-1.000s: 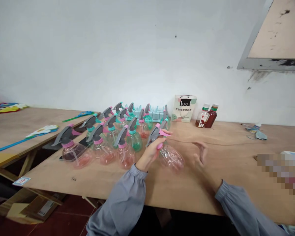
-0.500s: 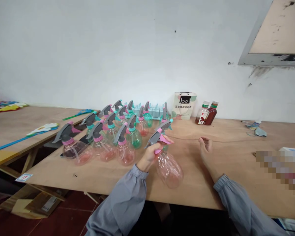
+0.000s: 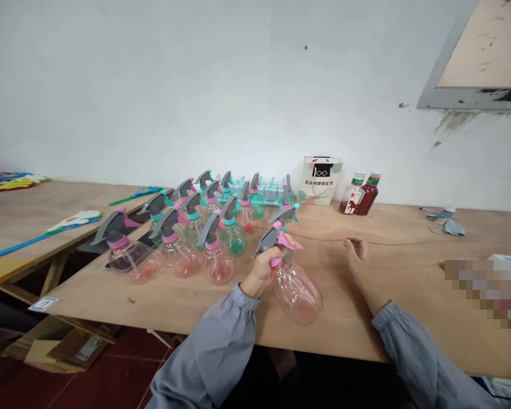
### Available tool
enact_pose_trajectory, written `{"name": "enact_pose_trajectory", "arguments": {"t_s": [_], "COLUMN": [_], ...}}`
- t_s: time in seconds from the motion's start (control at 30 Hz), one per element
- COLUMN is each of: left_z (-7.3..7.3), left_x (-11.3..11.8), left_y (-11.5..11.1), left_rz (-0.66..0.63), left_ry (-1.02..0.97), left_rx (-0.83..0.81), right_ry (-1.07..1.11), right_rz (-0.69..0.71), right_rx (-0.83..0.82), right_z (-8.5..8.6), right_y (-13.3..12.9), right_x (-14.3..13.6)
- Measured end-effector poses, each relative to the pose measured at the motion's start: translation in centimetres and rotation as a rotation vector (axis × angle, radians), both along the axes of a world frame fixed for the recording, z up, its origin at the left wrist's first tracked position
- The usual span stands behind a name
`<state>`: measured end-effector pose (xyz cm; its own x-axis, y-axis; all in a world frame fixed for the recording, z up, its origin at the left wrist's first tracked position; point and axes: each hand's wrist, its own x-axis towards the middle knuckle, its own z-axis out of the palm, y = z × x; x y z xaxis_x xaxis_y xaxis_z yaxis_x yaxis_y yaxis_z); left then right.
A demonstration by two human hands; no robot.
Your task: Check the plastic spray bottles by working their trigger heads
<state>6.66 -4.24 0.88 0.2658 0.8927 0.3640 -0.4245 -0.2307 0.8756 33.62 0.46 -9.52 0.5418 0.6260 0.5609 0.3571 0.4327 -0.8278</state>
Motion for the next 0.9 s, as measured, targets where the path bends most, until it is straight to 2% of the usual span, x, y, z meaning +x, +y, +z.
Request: {"name": "enact_pose_trajectory", "arguments": {"t_s": [0.13,0.3,0.5,0.67,0.77,0.83,0.9], "left_z": [-0.4,0.2,-0.1,-0.1,-0.1,-0.2,-0.1], "left_x": [0.0,-0.4,-0.8,-1.2,-1.4,-1.6,-2.2], "left_y": [-0.3,-0.9,-1.0,-1.3,-1.5,-1.6,-1.7], "left_rz": [0.004,-0.004,0.085,0.056,0.052,0.08,0.133], "left_ry": [-0.072,0.042,-0.026,0.077,0.047,0.067,0.186], "left_rx": [-0.015,0.039,-0.005,0.078,0.071,0.061,0.109], "right_ry": [-0.001,0.016,0.016,0.045,0.054,0.056,0.06], "right_rz": [0.014,0.032,0.041,0.057,0.063,0.067,0.067], "right_rx": [-0.007,-0.016,-0.008,0.008,0.009,0.005,0.005], "right_z": [0.0,0.0,0.2,0.2,0.1,0.0,0.1], "right_y": [-0.1,-0.1,-0.3,-0.2,-0.1,-0.1,-0.1], "right_x": [0.1,0.2,0.1,0.0,0.1,0.2,0.3]}}
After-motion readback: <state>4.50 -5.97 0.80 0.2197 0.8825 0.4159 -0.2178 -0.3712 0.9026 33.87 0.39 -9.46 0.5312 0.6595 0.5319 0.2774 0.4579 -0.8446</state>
